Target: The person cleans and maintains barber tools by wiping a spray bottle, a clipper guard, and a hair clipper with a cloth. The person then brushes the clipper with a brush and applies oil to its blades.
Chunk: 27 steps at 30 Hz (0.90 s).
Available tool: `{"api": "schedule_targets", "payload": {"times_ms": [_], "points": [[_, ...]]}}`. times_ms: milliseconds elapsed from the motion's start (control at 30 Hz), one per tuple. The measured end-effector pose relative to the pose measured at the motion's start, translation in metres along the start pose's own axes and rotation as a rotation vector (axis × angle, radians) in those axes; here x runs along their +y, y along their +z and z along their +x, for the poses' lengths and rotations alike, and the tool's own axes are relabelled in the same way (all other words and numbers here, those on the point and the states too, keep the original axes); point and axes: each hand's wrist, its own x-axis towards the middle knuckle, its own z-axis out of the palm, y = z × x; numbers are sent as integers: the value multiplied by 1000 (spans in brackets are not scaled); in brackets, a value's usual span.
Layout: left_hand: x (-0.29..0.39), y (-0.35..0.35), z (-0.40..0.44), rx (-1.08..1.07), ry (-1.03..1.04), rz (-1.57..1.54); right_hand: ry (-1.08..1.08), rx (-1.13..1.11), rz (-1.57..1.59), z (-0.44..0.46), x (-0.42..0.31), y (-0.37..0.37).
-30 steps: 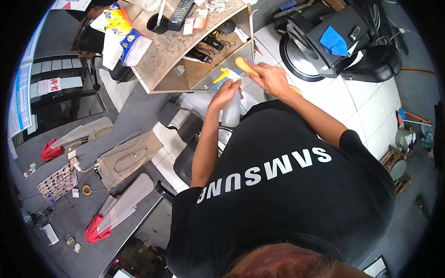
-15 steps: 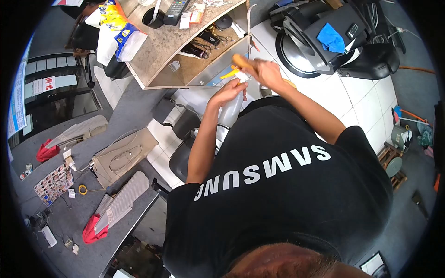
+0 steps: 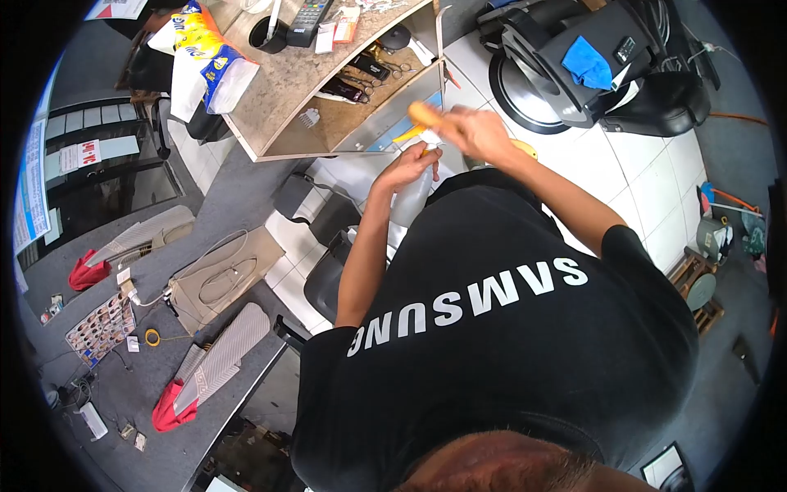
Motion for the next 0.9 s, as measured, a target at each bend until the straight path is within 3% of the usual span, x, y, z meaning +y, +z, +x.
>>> {"api": "schedule_targets", "payload": {"times_ms": [33, 133, 200, 267, 367, 467, 500, 533, 600, 700, 800, 833, 900], "points": [[-8, -2, 7, -8, 29, 11, -78, -151, -54, -3, -15, -12], [-2, 1, 4, -6, 9, 21, 91, -123, -212, -1, 39, 44], [6, -1, 0, 25, -24, 41, 291, -51, -171, 12, 50, 31], [7, -1, -4, 69, -53, 65, 229, -27, -39, 9, 15, 0], [4, -2, 1, 34, 138, -3, -71, -173, 20, -11, -8, -5], [11, -1, -10, 35, 38, -101, 311, -130, -155, -2, 41, 25], [13, -1, -14, 57, 98, -46, 494, -112, 144, 0, 47, 18], [10, -2, -17, 43, 123, -150, 491, 7, 138, 2, 49, 21], [7, -6, -16, 17, 193, -352, 372, 72, 445, 3, 19, 8], [19, -8, -16, 138, 81, -552, 53, 89, 505, -3, -19, 6], [15, -16, -5, 123, 144, -652, 196, 68, 248, 3, -2, 38], [17, -18, -6, 122, 173, -666, 371, 62, 260, 11, -1, 31], [22, -22, -4, 119, 172, -710, 236, 208, 322, 12, -8, 21]]}}
